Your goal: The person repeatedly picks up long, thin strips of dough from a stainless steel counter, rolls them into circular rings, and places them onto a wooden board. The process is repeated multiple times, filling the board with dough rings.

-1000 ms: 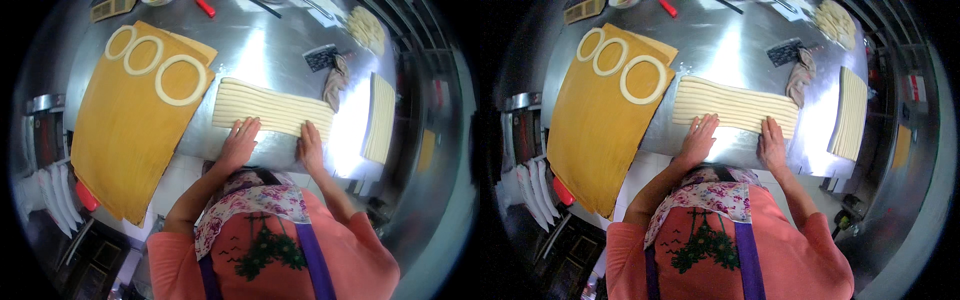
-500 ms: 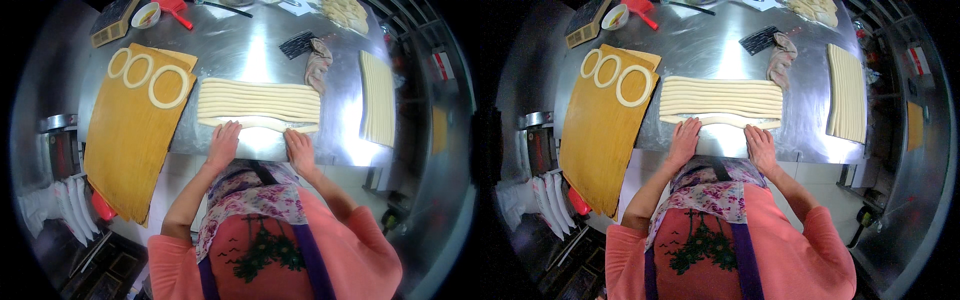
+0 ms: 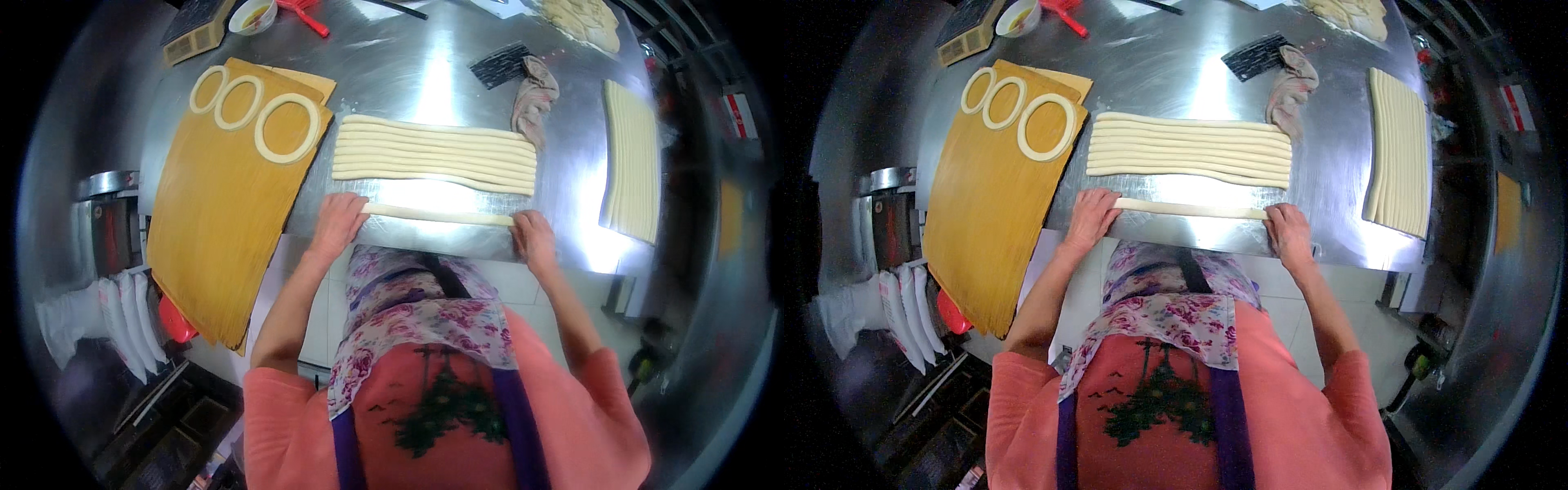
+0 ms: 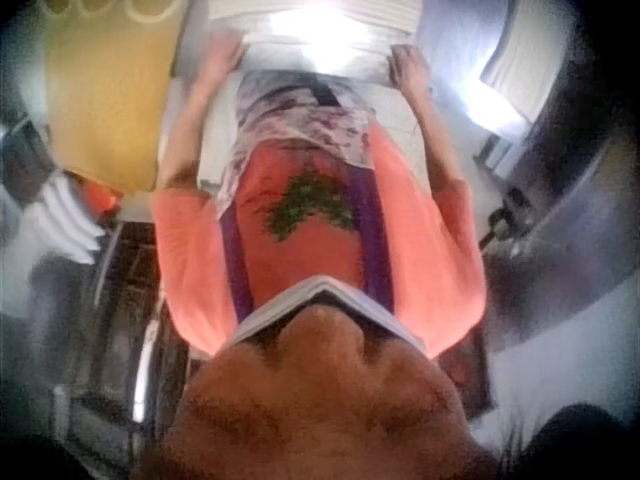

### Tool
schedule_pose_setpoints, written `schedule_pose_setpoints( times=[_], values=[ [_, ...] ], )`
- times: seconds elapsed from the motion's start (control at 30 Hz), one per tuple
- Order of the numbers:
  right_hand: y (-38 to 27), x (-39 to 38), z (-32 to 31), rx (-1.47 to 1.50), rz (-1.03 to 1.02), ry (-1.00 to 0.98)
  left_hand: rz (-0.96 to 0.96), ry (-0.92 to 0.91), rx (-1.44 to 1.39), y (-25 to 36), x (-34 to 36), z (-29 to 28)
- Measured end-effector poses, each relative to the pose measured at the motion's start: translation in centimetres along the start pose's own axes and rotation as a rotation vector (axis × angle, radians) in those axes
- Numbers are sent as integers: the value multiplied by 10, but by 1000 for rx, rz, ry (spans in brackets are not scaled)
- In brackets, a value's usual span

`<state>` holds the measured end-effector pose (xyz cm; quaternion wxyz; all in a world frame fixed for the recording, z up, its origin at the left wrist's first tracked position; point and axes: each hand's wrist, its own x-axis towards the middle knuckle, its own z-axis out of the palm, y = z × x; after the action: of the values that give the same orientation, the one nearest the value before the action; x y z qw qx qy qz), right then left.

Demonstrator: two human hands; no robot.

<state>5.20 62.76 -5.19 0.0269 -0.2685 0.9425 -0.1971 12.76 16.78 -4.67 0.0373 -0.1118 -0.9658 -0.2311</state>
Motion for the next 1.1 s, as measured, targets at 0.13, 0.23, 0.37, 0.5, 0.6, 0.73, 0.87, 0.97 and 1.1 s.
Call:
schedule_pose_setpoints(
  times=[0.13, 0.23, 0.37, 0.5, 0.6, 0.73, 0.87, 0.97, 1.1],
  values=[
    [-49, 33, -10, 77, -68, 35, -113, 65, -167, -18, -24, -6],
    [-100, 67, 32, 184, -201, -105, -147, 56, -244, -30, -30, -10],
    [-200, 123, 96, 308, -368, -151, -204, -11, -334, -36, -27, -15],
    [-243, 156, 132, 79, -501, -164, -275, 25, -331, -36, -24, -10],
    [-234, 149, 123, 29, -533, -196, -284, 95, -301, -44, -37, -1],
    [-167, 114, 110, 150, -399, 43, -284, 125, -304, -44, -32, 4],
    [-100, 73, 73, 69, -174, 32, -299, 108, -254, -44, -31, 4],
    [-51, 38, 36, 20, -80, 32, -362, 67, -269, -41, -32, 1],
    [1, -3, 0, -2, 72, 78, -353, 45, -258, -40, -27, 0]
  ],
)
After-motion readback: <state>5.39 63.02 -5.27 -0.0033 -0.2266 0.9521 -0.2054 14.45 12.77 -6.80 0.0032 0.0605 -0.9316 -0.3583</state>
